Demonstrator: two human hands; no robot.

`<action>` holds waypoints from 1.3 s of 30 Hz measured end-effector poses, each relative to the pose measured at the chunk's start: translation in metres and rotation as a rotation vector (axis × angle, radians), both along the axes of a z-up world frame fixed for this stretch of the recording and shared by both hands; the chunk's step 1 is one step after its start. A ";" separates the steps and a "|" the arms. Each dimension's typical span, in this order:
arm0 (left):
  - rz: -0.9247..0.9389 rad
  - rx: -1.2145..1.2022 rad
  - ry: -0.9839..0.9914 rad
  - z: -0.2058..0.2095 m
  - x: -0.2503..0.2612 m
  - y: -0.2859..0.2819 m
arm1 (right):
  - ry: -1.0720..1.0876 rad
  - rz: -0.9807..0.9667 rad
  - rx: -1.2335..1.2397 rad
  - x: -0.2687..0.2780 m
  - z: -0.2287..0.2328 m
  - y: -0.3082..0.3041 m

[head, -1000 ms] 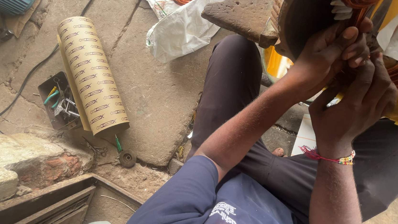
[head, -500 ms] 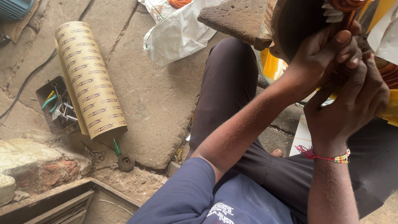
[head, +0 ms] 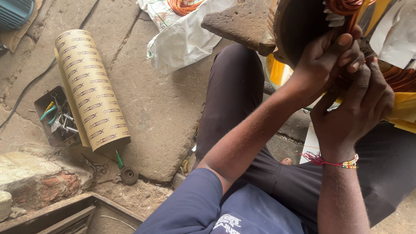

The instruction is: The person is sitting on the floor and working on an electric motor stator. They are using their hands to adjust and arrange copper wire coils within the stator slots.

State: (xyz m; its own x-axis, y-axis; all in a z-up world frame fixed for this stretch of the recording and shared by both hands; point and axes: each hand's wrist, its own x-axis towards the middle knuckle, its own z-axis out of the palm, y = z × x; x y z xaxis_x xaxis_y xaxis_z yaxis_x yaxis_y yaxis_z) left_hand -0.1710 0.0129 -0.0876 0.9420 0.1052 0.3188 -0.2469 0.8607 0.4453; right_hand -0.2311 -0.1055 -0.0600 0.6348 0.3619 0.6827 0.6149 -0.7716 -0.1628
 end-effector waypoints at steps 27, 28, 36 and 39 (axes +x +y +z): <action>0.016 0.027 0.003 0.002 -0.003 0.001 | -0.016 -0.005 0.010 -0.002 0.006 0.001; 0.019 0.025 -0.002 0.002 -0.002 0.001 | -0.013 -0.007 0.011 -0.003 0.007 0.002; 0.043 0.057 0.009 0.005 -0.004 0.001 | 0.002 -0.003 0.039 -0.005 0.013 0.004; 0.031 0.034 -0.010 0.007 -0.004 0.003 | 0.001 0.006 0.051 -0.003 0.014 0.005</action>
State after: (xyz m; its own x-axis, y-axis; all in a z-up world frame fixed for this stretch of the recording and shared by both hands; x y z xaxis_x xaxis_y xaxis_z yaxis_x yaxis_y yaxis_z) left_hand -0.1752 0.0158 -0.0810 0.9350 0.1234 0.3324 -0.2780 0.8371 0.4712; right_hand -0.2342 -0.1003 -0.0456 0.6336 0.3304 0.6996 0.6192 -0.7587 -0.2024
